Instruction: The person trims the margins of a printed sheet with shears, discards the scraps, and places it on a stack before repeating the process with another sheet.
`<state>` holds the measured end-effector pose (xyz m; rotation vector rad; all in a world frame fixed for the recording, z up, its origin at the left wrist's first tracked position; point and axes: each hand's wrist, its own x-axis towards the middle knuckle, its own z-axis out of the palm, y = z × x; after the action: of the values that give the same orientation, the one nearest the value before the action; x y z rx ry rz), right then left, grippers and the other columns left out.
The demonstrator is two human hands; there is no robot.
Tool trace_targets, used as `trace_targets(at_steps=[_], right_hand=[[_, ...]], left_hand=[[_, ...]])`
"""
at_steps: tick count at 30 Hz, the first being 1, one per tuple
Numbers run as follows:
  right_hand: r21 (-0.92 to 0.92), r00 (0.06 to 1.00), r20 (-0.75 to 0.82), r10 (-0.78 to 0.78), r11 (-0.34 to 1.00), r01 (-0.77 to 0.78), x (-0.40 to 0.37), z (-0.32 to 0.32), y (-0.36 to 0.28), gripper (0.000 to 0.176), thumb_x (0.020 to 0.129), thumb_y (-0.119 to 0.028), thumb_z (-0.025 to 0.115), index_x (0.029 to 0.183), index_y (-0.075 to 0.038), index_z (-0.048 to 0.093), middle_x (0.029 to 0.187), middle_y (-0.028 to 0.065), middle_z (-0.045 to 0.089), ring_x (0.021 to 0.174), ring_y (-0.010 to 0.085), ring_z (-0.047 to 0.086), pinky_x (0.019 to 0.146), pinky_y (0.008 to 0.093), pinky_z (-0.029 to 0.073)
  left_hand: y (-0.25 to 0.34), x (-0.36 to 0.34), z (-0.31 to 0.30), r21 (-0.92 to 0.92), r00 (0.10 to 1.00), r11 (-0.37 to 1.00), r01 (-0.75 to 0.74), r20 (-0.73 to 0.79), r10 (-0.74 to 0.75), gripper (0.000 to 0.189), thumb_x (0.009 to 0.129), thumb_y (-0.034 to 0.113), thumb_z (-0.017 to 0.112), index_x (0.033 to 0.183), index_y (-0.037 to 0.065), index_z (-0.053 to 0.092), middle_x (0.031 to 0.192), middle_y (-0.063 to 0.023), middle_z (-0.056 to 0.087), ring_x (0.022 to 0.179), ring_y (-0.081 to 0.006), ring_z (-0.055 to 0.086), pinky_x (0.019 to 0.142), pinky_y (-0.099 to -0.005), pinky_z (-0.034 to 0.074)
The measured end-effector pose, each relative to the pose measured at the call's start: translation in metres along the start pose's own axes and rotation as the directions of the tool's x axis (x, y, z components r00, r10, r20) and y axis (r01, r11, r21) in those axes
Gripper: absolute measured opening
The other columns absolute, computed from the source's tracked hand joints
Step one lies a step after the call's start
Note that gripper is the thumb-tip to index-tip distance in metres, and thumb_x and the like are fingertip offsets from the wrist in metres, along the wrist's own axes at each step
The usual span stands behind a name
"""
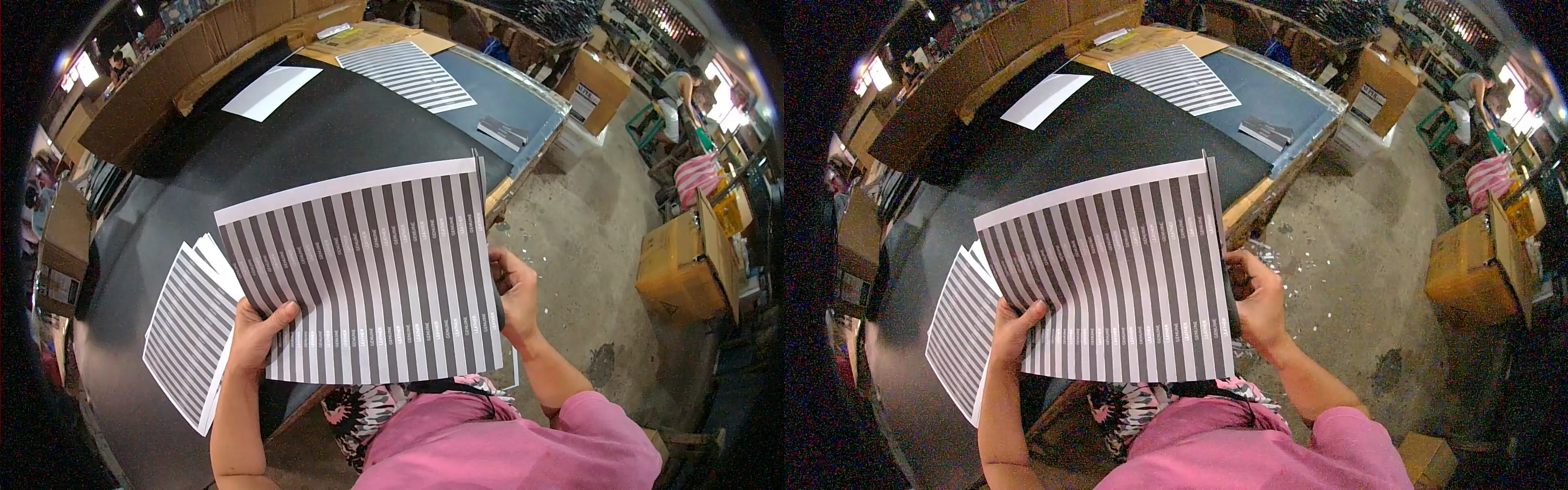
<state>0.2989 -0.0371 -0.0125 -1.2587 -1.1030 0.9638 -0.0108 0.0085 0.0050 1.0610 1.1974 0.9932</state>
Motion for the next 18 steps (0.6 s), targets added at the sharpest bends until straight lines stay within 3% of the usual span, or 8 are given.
trace_targets(at_steps=[4, 6, 9, 10, 13, 16, 17, 18], right_hand=[[0.061, 1.0, -0.012, -0.029, 0.998, 0.03, 0.006, 0.005, 0.0, 0.031, 0.068, 0.0, 0.069, 0.096, 0.001, 0.056, 0.084, 0.0, 0.059, 0.077, 0.0049, 0.054, 0.067, 0.0194, 0.043], [0.002, 0.983, -0.112, -0.145, 0.989, 0.146, 0.015, 0.008, 0.003, 0.029, 0.07, -0.003, 0.068, 0.096, 0.002, 0.056, 0.082, 0.0002, 0.059, 0.074, 0.0042, 0.054, 0.064, 0.0177, 0.043], [-0.018, 0.959, -0.133, -0.248, 0.969, 0.248, 0.028, 0.015, 0.008, 0.035, 0.066, 0.001, 0.069, 0.099, 0.003, 0.055, 0.086, 0.0013, 0.059, 0.078, 0.0062, 0.054, 0.069, 0.0198, 0.043], [-0.001, 0.957, -0.161, -0.242, 0.97, 0.245, 0.032, 0.02, 0.005, 0.04, 0.064, 0.002, 0.07, 0.1, 0.004, 0.054, 0.089, 0.0021, 0.059, 0.081, 0.0068, 0.054, 0.072, 0.0211, 0.043], [-0.031, 0.924, -0.146, -0.354, 0.935, 0.353, 0.036, 0.033, -0.008, 0.04, 0.065, -0.002, 0.07, 0.101, 0.005, 0.054, 0.084, 0.0051, 0.06, 0.078, 0.0082, 0.055, 0.071, 0.0213, 0.044], [-0.146, 0.899, -0.068, -0.432, 0.896, 0.42, 0.036, 0.048, -0.021, 0.041, 0.065, -0.008, 0.072, 0.101, 0.003, 0.055, 0.078, 0.008, 0.061, 0.073, 0.009, 0.056, 0.067, 0.022, 0.045], [-0.15, 0.839, -0.038, -0.542, 0.834, 0.532, 0.035, 0.057, -0.026, 0.041, 0.064, -0.009, 0.074, 0.1, 0.002, 0.056, 0.078, 0.0079, 0.061, 0.071, 0.0098, 0.057, 0.065, 0.0227, 0.045], [-0.15, 0.767, -0.01, -0.641, 0.76, 0.633, 0.032, 0.065, -0.03, 0.041, 0.063, -0.011, 0.075, 0.099, 0.0, 0.056, 0.078, 0.0078, 0.062, 0.069, 0.0107, 0.058, 0.064, 0.0233, 0.046]], left_hand=[[-0.005, 0.003, -0.005, -0.089, 0.994, 0.993, 0.082, -0.068, -0.088, 0.04, 0.072, 0.017, 0.072, 0.104, 0.0, 0.056, 0.091, -0.0088, 0.064, 0.075, -0.0139, 0.062, 0.07, -0.0275, 0.052], [-0.004, 0.008, -0.007, -0.347, 0.996, 0.933, 0.092, 0.029, -0.088, 0.038, 0.075, 0.022, 0.069, 0.103, 0.0, 0.055, 0.089, -0.0078, 0.064, 0.076, -0.0153, 0.063, 0.069, -0.0298, 0.053], [-0.003, 0.011, 0.002, -0.633, 0.969, 0.772, 0.057, -0.152, -0.196, 0.036, 0.08, 0.031, 0.061, 0.1, 0.001, 0.053, 0.09, -0.0098, 0.063, 0.072, -0.0175, 0.064, 0.063, -0.0316, 0.055], [-0.012, 0.013, -0.019, -0.73, 0.968, 0.658, 0.186, 0.25, 0.003, 0.03, 0.082, 0.035, 0.058, 0.091, 0.006, 0.058, 0.079, -0.0039, 0.061, 0.074, -0.0164, 0.06, 0.076, -0.0338, 0.052], [-0.014, 0.015, -0.006, -0.804, 0.972, 0.581, 0.126, 0.217, 0.089, 0.038, 0.085, 0.046, 0.048, 0.089, 0.01, 0.056, 0.064, 0.001, 0.045, 0.073, -0.0148, 0.051, 0.094, -0.0431, 0.037], [-0.003, 0.003, 0.006, -0.732, 0.98, 0.666, 0.146, 0.198, 0.002, 0.034, 0.085, 0.045, 0.048, 0.093, 0.012, 0.054, 0.067, 0.0019, 0.046, 0.074, -0.0134, 0.051, 0.095, -0.0418, 0.036], [-0.007, 0.001, 0.007, -0.732, 0.965, 0.661, 0.167, 0.258, 0.043, 0.034, 0.085, 0.044, 0.049, 0.098, 0.013, 0.053, 0.07, 0.0025, 0.046, 0.074, -0.0129, 0.048, 0.095, -0.0402, 0.034], [-0.009, 0.006, 0.002, -0.758, 0.864, 0.584, 0.288, 0.47, 0.183, 0.036, 0.085, 0.042, 0.051, 0.104, 0.012, 0.054, 0.084, 0.0009, 0.055, 0.085, -0.0149, 0.052, 0.095, -0.0386, 0.034]])
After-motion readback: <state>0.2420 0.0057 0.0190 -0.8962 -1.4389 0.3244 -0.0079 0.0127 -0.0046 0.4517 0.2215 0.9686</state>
